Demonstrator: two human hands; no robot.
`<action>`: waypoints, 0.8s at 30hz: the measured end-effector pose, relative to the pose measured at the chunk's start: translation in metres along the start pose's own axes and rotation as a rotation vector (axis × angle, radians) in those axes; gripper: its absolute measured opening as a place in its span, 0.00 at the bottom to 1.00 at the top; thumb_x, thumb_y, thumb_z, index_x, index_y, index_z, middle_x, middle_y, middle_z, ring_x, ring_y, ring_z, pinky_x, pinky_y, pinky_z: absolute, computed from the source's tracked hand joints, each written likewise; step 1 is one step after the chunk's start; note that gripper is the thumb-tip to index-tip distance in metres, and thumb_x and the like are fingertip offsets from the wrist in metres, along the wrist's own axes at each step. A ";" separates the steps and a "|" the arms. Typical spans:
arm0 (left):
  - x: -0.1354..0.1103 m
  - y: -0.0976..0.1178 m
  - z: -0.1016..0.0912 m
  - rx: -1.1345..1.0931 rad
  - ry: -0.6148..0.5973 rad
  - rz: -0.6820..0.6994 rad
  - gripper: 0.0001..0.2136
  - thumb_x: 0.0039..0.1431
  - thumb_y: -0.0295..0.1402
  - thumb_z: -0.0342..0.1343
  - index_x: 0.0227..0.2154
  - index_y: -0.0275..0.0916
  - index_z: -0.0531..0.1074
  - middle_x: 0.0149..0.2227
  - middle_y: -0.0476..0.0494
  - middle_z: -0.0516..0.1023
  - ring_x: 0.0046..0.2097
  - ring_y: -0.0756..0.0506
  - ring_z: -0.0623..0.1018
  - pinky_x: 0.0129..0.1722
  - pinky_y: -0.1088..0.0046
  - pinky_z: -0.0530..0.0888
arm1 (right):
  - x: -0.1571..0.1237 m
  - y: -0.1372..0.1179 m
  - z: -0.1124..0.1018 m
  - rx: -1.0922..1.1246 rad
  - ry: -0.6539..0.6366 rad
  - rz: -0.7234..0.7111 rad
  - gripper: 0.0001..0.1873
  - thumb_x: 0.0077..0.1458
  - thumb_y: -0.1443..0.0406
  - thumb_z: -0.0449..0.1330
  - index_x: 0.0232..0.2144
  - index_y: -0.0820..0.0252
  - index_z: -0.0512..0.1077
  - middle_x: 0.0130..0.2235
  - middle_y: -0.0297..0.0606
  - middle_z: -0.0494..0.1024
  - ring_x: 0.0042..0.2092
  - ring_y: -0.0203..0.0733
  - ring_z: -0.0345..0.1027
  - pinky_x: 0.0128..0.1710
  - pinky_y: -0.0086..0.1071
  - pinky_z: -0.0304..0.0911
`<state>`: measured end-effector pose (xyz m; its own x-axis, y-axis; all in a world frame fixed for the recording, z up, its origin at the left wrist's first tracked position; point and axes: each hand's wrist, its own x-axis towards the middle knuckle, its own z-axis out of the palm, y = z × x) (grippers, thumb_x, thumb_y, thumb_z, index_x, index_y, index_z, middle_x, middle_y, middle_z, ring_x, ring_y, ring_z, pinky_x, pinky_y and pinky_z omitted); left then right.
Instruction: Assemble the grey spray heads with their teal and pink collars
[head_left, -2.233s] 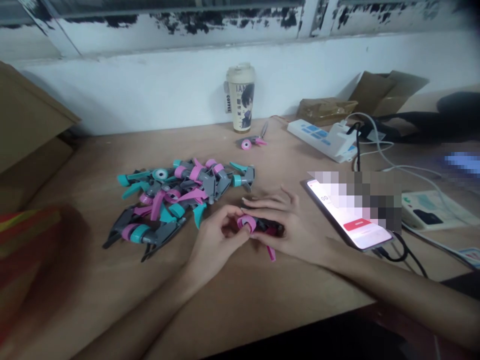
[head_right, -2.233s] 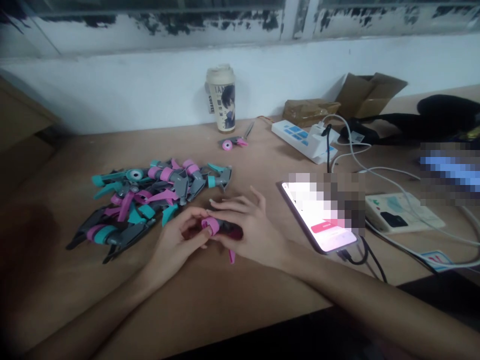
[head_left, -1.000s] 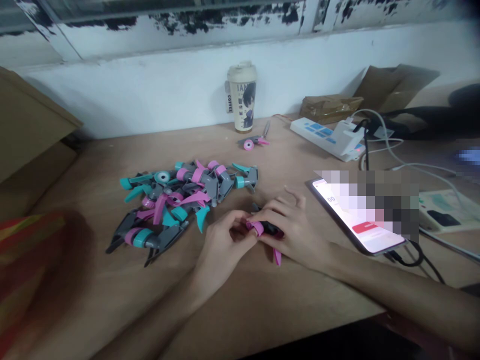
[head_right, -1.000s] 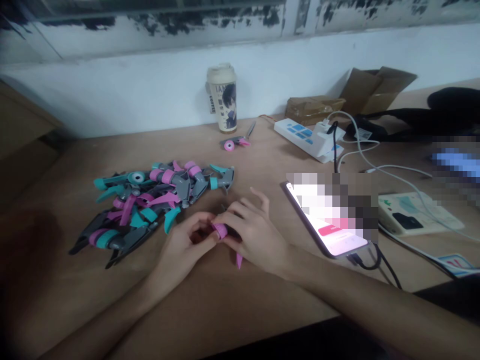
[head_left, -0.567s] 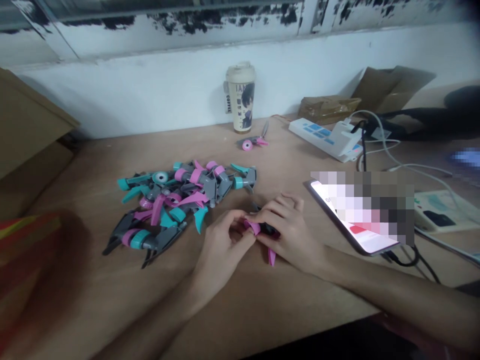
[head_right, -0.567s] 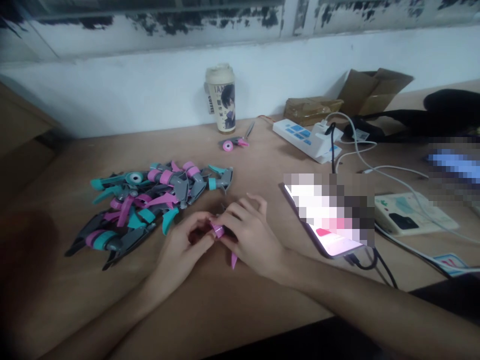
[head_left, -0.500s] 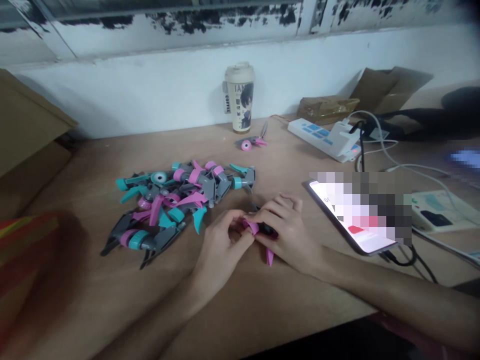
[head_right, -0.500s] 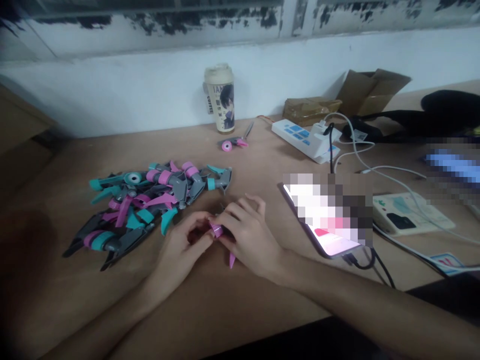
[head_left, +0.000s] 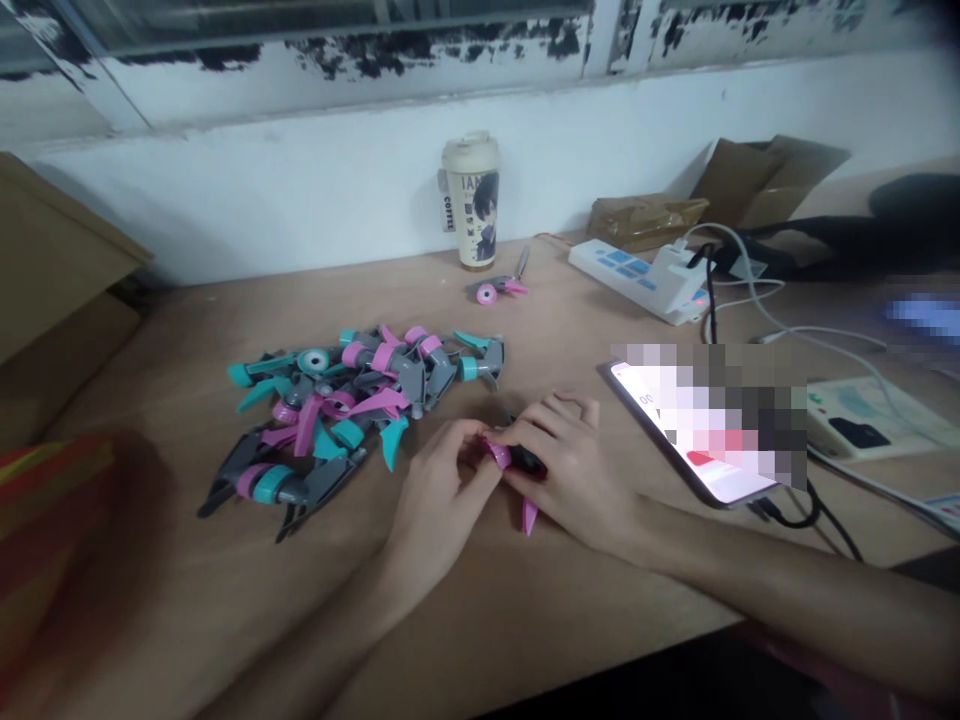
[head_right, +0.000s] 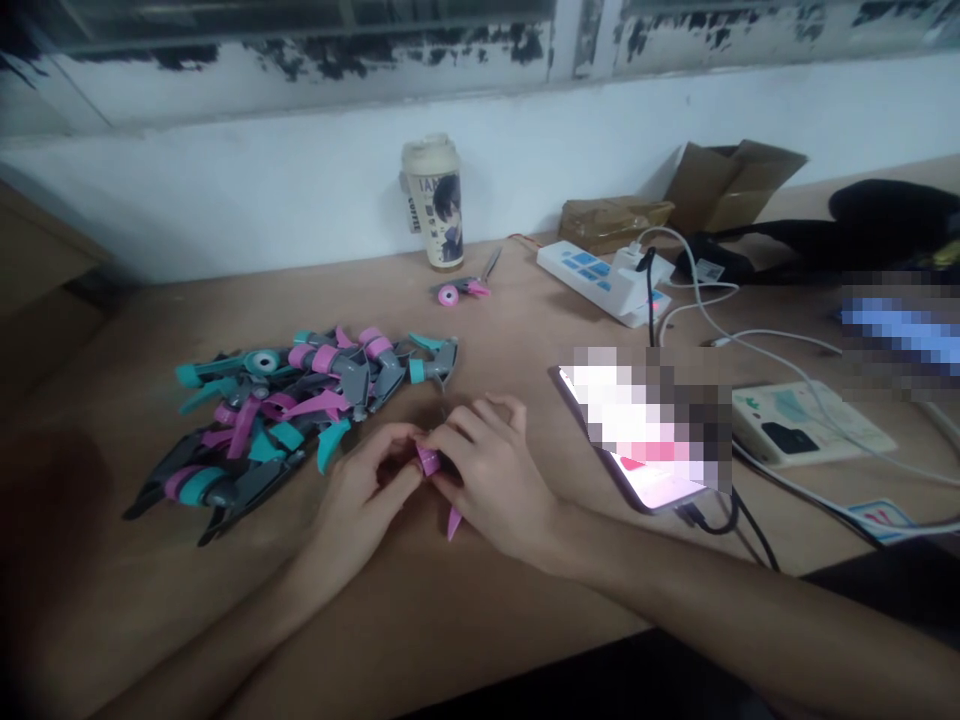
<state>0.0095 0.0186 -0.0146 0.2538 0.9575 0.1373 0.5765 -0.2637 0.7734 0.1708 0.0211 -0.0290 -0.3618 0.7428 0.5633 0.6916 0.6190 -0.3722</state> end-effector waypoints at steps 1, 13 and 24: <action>0.000 0.000 0.000 0.005 0.002 -0.002 0.06 0.56 0.28 0.50 0.37 0.41 0.67 0.35 0.49 0.75 0.38 0.48 0.74 0.38 0.71 0.69 | 0.000 0.000 0.000 0.001 -0.002 0.003 0.08 0.49 0.70 0.62 0.34 0.56 0.71 0.32 0.31 0.71 0.38 0.39 0.63 0.50 0.39 0.46; -0.003 0.002 -0.001 0.174 0.039 -0.018 0.06 0.56 0.32 0.50 0.25 0.39 0.67 0.27 0.51 0.70 0.30 0.49 0.70 0.31 0.73 0.65 | 0.002 -0.002 -0.001 -0.020 0.000 0.020 0.08 0.50 0.69 0.61 0.35 0.57 0.71 0.32 0.33 0.72 0.38 0.41 0.62 0.47 0.38 0.47; -0.003 0.007 -0.005 0.247 0.025 0.070 0.07 0.56 0.29 0.49 0.24 0.38 0.66 0.26 0.50 0.68 0.29 0.49 0.68 0.30 0.73 0.63 | 0.002 -0.005 0.001 0.003 -0.006 0.031 0.06 0.49 0.69 0.61 0.32 0.57 0.71 0.32 0.31 0.72 0.38 0.39 0.63 0.48 0.38 0.46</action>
<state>0.0090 0.0149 -0.0067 0.2822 0.9377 0.2029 0.7312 -0.3471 0.5872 0.1666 0.0198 -0.0267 -0.3440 0.7634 0.5467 0.7009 0.5962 -0.3914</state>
